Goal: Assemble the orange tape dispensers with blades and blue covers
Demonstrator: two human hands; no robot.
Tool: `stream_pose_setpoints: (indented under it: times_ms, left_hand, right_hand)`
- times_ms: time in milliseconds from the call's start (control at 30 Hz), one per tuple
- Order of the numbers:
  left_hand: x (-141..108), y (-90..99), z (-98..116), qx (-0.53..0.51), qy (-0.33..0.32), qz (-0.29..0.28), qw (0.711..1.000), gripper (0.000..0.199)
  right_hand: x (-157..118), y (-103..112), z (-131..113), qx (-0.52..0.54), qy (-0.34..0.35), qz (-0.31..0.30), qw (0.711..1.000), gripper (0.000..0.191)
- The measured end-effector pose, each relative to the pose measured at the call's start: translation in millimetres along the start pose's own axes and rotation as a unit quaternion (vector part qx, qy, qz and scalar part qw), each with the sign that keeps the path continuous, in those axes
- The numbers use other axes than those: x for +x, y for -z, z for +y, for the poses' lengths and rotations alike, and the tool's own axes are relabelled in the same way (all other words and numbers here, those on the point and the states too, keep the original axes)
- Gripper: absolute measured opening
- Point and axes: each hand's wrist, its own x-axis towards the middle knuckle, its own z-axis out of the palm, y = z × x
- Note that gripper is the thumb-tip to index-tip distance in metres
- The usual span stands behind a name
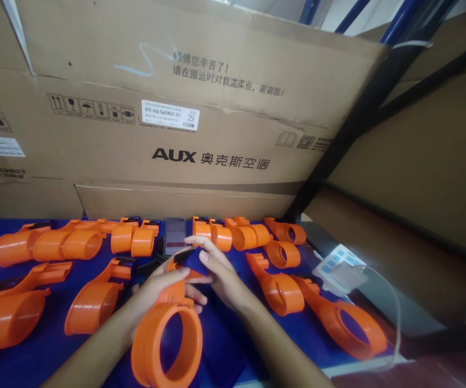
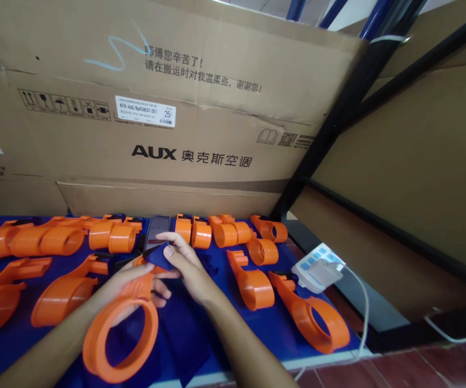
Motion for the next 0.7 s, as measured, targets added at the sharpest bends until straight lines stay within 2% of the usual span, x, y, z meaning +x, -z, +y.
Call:
stream_pose_setpoints:
  times_ms: [100,133,200,300,533,700]
  left_hand:
    - [0.7,1.2,-0.4,0.032,-0.039,0.000,0.999,0.075]
    - [0.9,1.3,0.2,0.040,-0.053,0.001,0.998,0.078]
    - [1.7,1.0,1.9,0.052,-0.072,0.002,0.996,0.070]
    - [6.0,2.0,3.0,0.072,-0.082,0.012,0.994,0.055]
    - [16.6,9.7,-2.4,0.069,-0.081,0.044,0.993,0.055]
    - [9.0,8.2,13.0,0.002,-0.101,0.050,0.994,0.054]
  right_hand:
    - [1.3,-4.0,2.1,0.012,0.002,0.067,0.998,0.033]
    - [1.9,-5.0,2.8,-0.003,0.009,0.095,0.995,0.031]
    - [3.4,-6.9,4.1,-0.032,0.016,0.125,0.992,0.031]
    - [5.4,-10.3,5.9,-0.032,0.015,0.117,0.992,0.034]
    - [7.3,-13.9,7.4,-0.056,0.033,0.120,0.991,0.038]
    - [6.9,-0.3,10.1,-0.138,0.038,0.143,0.979,0.028]
